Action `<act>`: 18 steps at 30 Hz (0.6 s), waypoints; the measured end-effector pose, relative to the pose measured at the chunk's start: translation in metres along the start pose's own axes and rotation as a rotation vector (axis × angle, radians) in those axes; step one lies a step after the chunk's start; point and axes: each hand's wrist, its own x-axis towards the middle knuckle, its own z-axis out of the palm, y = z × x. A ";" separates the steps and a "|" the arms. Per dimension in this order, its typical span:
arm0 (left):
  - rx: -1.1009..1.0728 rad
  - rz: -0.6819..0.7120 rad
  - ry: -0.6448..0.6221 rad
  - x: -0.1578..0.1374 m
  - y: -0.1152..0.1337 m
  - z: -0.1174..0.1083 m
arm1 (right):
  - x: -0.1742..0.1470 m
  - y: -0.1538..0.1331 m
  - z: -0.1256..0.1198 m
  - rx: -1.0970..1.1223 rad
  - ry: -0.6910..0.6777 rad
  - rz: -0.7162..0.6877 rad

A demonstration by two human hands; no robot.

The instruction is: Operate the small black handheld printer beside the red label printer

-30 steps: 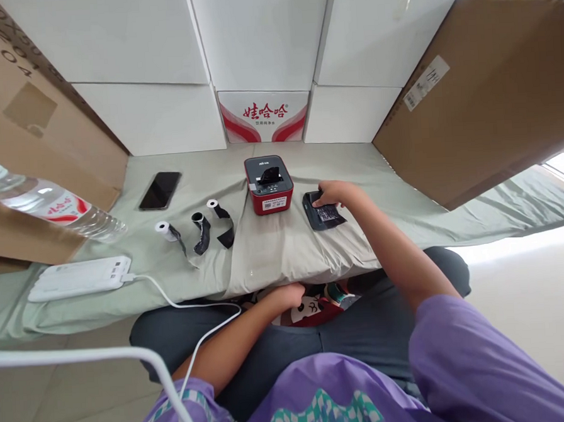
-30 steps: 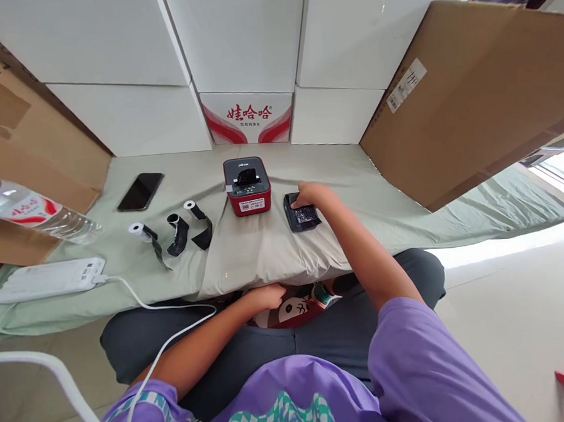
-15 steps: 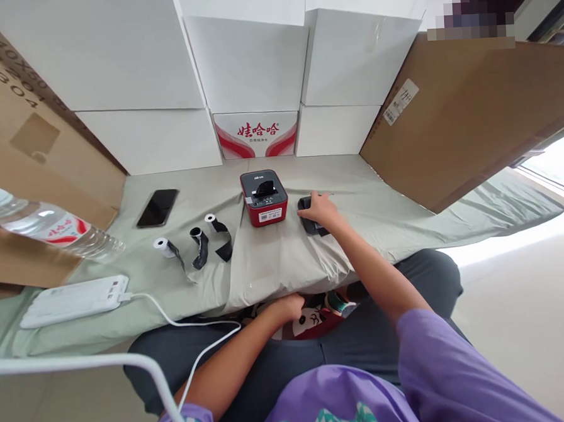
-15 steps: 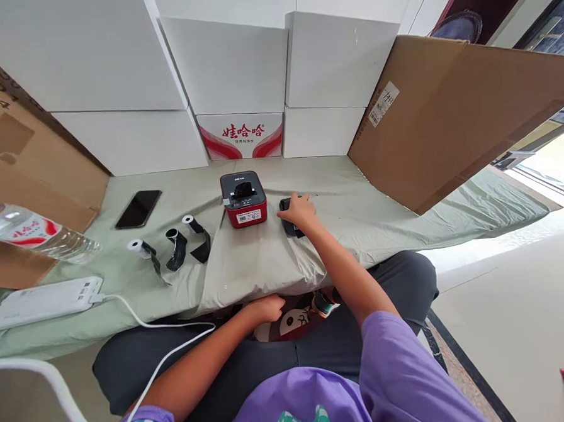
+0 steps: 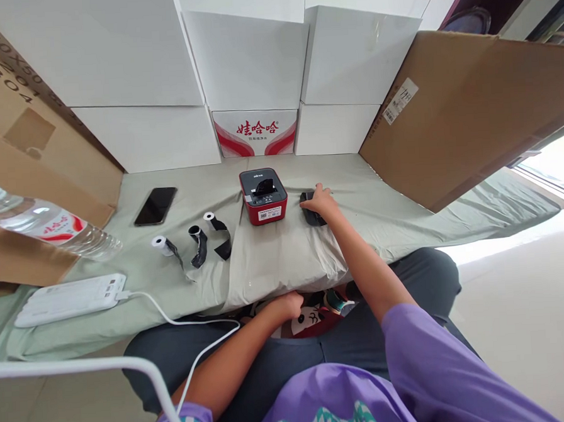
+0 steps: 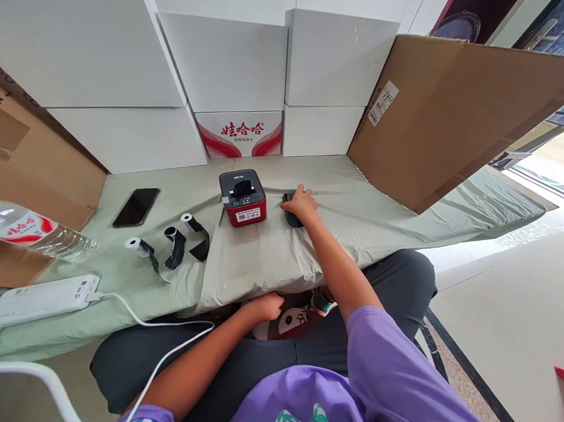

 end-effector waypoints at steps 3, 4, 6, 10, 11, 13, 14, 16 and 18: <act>0.042 -0.048 -0.012 -0.001 0.002 -0.003 | -0.003 0.002 0.001 0.050 0.026 -0.020; 0.052 -0.053 -0.015 -0.002 0.002 -0.003 | -0.004 0.002 0.002 0.061 0.036 -0.019; 0.071 -0.055 -0.019 -0.003 0.003 -0.004 | -0.005 0.002 0.005 0.065 0.056 -0.012; 0.116 -0.039 -0.028 -0.003 0.005 -0.006 | -0.005 -0.001 0.011 0.023 0.111 -0.007; 0.126 -0.035 -0.029 -0.004 0.006 -0.006 | -0.004 -0.001 0.011 0.021 0.113 -0.008; 0.140 -0.030 -0.026 -0.005 0.007 -0.008 | -0.004 0.000 0.011 0.037 0.098 -0.003; 0.144 -0.028 -0.020 -0.006 0.007 -0.009 | -0.004 0.000 0.010 0.048 0.086 0.002; 0.153 -0.024 -0.003 -0.008 0.008 -0.011 | -0.005 -0.001 0.009 0.056 0.072 0.015; 0.161 -0.024 0.016 -0.010 0.009 -0.013 | -0.008 -0.002 0.008 0.039 0.081 0.017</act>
